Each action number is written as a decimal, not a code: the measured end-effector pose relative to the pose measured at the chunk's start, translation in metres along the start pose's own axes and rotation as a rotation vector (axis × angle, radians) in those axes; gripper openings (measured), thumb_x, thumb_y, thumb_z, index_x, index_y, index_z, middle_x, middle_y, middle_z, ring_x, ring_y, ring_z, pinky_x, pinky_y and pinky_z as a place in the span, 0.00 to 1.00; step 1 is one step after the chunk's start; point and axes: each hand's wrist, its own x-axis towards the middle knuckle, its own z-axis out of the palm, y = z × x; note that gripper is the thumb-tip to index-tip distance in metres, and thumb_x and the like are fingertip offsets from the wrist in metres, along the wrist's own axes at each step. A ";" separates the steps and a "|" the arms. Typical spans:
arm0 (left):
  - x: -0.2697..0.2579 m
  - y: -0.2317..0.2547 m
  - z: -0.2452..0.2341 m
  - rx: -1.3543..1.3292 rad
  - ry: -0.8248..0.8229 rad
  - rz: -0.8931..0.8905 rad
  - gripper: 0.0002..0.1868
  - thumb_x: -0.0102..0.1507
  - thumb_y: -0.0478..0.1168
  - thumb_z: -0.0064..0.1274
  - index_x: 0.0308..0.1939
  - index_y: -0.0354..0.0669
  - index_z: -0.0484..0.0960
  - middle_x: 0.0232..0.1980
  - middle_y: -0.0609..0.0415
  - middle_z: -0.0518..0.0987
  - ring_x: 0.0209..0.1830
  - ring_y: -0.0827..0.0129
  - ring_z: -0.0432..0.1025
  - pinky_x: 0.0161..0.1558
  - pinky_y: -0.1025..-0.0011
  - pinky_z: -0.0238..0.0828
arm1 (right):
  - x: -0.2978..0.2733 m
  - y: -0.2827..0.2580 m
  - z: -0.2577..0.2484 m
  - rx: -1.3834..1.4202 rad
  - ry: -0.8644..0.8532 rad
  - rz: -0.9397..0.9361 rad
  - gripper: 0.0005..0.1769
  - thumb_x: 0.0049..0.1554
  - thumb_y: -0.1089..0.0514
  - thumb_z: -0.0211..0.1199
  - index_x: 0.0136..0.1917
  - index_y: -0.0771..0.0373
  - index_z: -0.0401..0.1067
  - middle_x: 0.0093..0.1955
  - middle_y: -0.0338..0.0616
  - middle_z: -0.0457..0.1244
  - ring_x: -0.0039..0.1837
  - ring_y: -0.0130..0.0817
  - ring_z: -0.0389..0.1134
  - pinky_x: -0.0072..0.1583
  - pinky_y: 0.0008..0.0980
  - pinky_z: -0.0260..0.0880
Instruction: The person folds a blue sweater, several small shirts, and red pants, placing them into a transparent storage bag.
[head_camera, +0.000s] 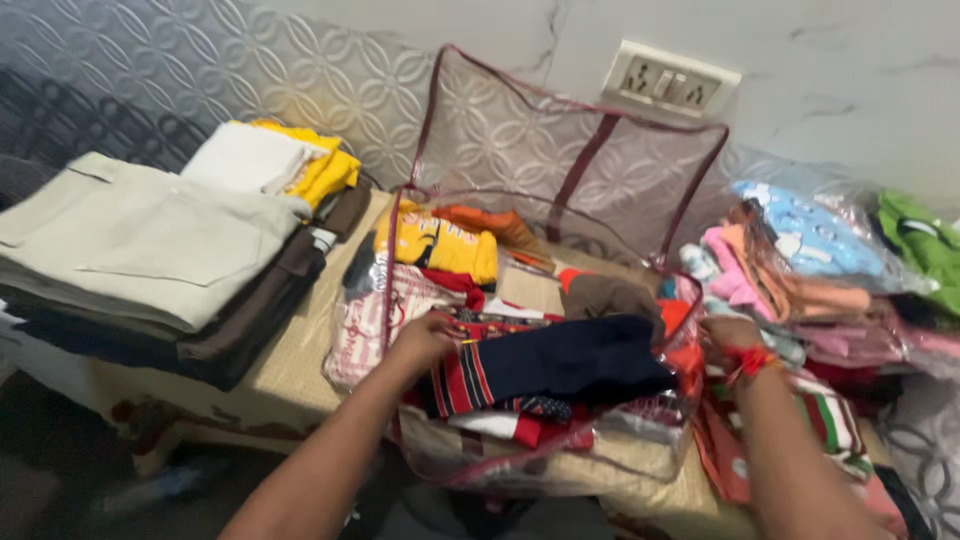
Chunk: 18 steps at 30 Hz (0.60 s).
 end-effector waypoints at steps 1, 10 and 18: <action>0.012 -0.012 0.000 -0.079 0.105 -0.064 0.28 0.52 0.33 0.61 0.58 0.37 0.85 0.49 0.43 0.88 0.43 0.59 0.82 0.44 0.65 0.79 | -0.018 0.019 0.008 -0.122 0.192 -0.013 0.18 0.61 0.54 0.62 0.59 0.69 0.76 0.49 0.51 0.71 0.51 0.40 0.72 0.53 0.39 0.72; -0.033 -0.024 -0.021 -0.106 0.091 -0.130 0.24 0.58 0.36 0.64 0.59 0.38 0.82 0.45 0.51 0.83 0.38 0.71 0.75 0.39 0.73 0.73 | -0.179 -0.033 0.233 -0.576 0.384 -0.683 0.28 0.63 0.47 0.58 0.69 0.68 0.66 0.72 0.61 0.60 0.74 0.56 0.58 0.73 0.50 0.57; -0.019 -0.018 -0.008 0.037 0.511 0.113 0.18 0.65 0.36 0.53 0.60 0.44 0.79 0.36 0.48 0.78 0.32 0.64 0.71 0.37 0.64 0.69 | -0.132 -0.052 0.262 -0.960 -0.027 -0.563 0.35 0.61 0.39 0.53 0.76 0.57 0.60 0.80 0.47 0.52 0.82 0.44 0.48 0.76 0.58 0.44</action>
